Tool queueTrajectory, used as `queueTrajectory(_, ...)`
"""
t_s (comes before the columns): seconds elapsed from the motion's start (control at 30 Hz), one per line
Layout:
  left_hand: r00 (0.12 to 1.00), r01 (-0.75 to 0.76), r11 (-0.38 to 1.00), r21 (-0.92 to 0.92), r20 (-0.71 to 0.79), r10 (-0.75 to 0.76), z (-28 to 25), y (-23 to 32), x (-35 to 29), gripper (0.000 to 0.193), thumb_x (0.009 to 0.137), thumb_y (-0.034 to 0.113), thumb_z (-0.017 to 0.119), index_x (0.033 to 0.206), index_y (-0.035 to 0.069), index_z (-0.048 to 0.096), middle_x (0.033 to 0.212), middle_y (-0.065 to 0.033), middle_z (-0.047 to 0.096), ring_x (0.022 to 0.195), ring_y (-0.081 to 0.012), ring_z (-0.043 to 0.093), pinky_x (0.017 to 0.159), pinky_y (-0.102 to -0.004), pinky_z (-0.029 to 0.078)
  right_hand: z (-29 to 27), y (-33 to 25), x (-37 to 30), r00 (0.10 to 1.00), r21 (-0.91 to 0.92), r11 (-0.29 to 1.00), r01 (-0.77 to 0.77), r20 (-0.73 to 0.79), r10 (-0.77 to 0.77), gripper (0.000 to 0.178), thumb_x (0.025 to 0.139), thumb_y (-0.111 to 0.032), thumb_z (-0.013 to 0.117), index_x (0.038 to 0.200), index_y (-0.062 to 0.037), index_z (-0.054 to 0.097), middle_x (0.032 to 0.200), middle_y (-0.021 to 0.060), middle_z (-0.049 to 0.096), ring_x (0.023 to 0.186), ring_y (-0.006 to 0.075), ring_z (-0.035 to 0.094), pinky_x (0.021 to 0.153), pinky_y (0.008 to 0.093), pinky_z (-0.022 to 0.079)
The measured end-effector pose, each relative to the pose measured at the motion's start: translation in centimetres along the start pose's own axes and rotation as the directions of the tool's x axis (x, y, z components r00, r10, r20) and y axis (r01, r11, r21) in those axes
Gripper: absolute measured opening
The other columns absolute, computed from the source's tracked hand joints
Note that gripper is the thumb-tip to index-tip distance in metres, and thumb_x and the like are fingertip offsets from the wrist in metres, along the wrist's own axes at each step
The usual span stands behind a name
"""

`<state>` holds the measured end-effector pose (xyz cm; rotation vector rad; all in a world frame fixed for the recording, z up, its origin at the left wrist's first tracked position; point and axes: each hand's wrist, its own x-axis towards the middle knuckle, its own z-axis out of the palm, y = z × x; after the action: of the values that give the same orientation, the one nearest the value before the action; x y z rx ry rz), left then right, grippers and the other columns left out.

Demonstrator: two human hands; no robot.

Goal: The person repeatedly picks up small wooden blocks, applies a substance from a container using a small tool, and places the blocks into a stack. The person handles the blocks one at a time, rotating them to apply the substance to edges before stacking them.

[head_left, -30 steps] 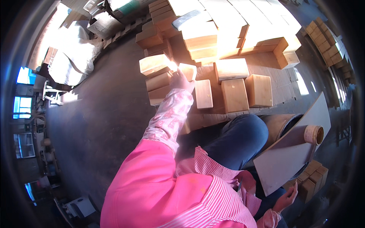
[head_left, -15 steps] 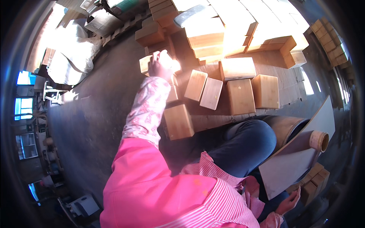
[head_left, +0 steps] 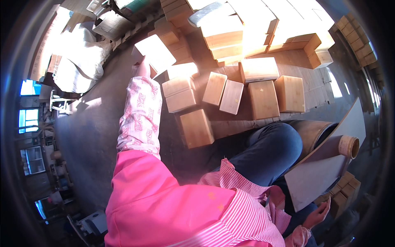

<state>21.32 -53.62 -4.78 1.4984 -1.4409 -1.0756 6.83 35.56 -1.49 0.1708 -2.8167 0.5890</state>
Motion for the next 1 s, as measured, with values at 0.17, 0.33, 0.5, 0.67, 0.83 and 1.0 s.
queueTrajectory(0.17,0.965,0.188,0.874,-0.449,0.249,-0.08,0.1,6.8,-9.9,0.05,0.088,0.036,0.077,0.121,0.0,0.065,0.113,-0.0126,0.069,0.099,-0.0226,0.069,0.084,-0.0358,0.057,1.0,-0.8,0.3,0.998,0.095,0.995,0.026,-0.054,-0.021,0.03,0.108,-0.011,0.053,0.135,-0.0031,0.064,0.097,0.0107,0.068,0.084,0.0179,0.062,0.078,0.0304,0.052)
queueTrajectory(0.33,0.715,0.404,0.855,-0.325,0.695,-0.074,7.2,9.8,-21.5,0.046,0.089,0.033,0.075,0.119,-0.001,0.066,0.108,-0.0103,0.069,0.092,-0.019,0.069,0.079,-0.0324,0.058,2.5,-2.7,0.6,0.998,0.257,0.966,0.018,-0.059,-0.003,0.028,0.108,-0.01,0.051,0.132,-0.0025,0.064,0.093,0.0087,0.067,0.083,0.0152,0.062,0.076,0.0294,0.051)
queueTrajectory(0.5,0.46,0.32,0.938,-0.134,0.887,-0.031,15.0,11.9,-31.4,0.042,0.091,0.029,0.074,0.116,-0.003,0.064,0.102,-0.0098,0.07,0.087,-0.0167,0.07,0.079,-0.0288,0.059,2.4,-5.0,0.2,0.996,0.348,0.934,0.076,-0.079,-0.052,0.026,0.107,-0.007,0.053,0.13,-0.003,0.066,0.089,0.0079,0.068,0.079,0.0144,0.064,0.073,0.0275,0.052)
queueTrajectory(0.67,0.393,0.239,0.96,-0.147,0.919,0.043,19.4,12.7,-38.1,0.046,0.086,0.033,0.079,0.109,-0.006,0.069,0.097,-0.0105,0.072,0.085,-0.0172,0.07,0.077,-0.0283,0.057,1.6,-5.6,0.1,0.994,0.418,0.905,0.077,-0.105,-0.036,0.025,0.106,-0.006,0.056,0.127,-0.0035,0.067,0.089,0.0088,0.07,0.079,0.0146,0.067,0.069,0.0254,0.052)
queueTrajectory(0.83,0.376,0.246,0.962,-0.122,0.926,0.022,20.8,13.1,-41.7,0.051,0.086,0.034,0.079,0.112,-0.007,0.065,0.1,-0.0122,0.07,0.085,-0.0187,0.07,0.077,-0.0295,0.059,1.7,-5.6,0.4,0.994,0.475,0.877,0.073,-0.108,-0.024,0.025,0.106,-0.006,0.055,0.127,-0.0035,0.067,0.089,0.0076,0.069,0.077,0.0132,0.066,0.068,0.0244,0.051)
queueTrajectory(1.0,0.357,0.272,0.961,-0.058,0.933,-0.045,20.4,13.4,-44.6,0.049,0.088,0.035,0.077,0.112,-0.006,0.064,0.1,-0.0118,0.07,0.084,-0.0183,0.07,0.076,-0.0294,0.059,2.0,-6.8,2.1,1.0,0.628,0.778,0.021,-0.019,-0.011,0.027,0.108,-0.012,0.053,0.131,-0.0041,0.064,0.093,0.0047,0.067,0.07,0.0095,0.058,0.065,0.0216,0.046)
